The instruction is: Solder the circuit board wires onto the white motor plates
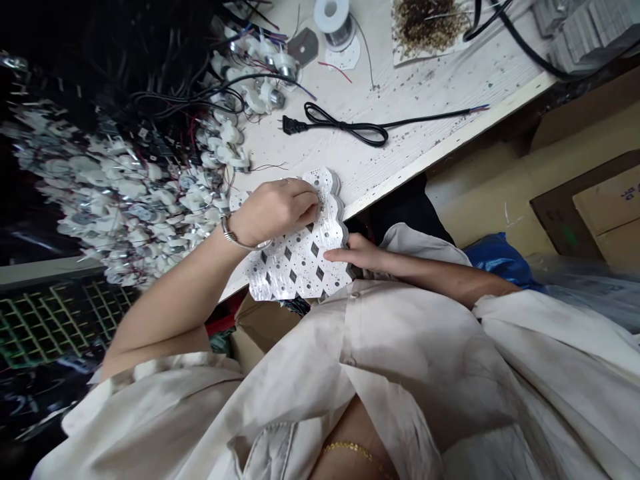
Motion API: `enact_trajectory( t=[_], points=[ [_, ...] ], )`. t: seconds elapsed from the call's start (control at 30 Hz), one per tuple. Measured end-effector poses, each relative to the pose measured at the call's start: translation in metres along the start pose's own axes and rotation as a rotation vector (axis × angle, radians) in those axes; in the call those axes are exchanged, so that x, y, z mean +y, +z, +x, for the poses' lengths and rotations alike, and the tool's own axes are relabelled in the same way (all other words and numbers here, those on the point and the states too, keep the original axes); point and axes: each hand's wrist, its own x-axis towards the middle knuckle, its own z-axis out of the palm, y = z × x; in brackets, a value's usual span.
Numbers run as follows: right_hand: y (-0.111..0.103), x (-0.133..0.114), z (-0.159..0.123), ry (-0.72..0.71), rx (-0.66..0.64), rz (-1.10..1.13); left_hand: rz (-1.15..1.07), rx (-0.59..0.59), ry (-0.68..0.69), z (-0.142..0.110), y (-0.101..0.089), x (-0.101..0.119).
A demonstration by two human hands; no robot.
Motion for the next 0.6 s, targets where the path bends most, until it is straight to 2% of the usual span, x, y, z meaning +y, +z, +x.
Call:
enact_trajectory(
  t=[0.13,0.23,0.3,0.37,0.43,0.5,0.6],
  points=[
    [-0.001,0.001,0.0,0.022,-0.008,0.011,-0.162,0.177,-0.11,-0.006,0.009,-0.009],
    [-0.003,0.003,0.001,0.034,-0.024,0.014,-0.248,0.388,-0.241,-0.008,0.017,-0.018],
    [-0.004,0.004,0.001,0.036,-0.034,0.016,-0.347,0.534,-0.403,-0.007,0.023,-0.027],
    [-0.004,0.004,0.001,0.039,-0.038,0.02,-0.497,0.618,-0.604,-0.004,0.028,-0.035],
    [-0.002,0.004,0.0,0.032,-0.026,0.028,-0.683,0.604,-0.712,-0.001,0.031,-0.04],
    [0.0,0.005,0.0,0.014,0.007,0.067,-0.822,0.517,-0.68,0.001,0.03,-0.037],
    [0.002,0.007,0.001,-0.021,0.066,0.178,-0.811,0.421,-0.588,-0.001,0.021,-0.026]
  ],
)
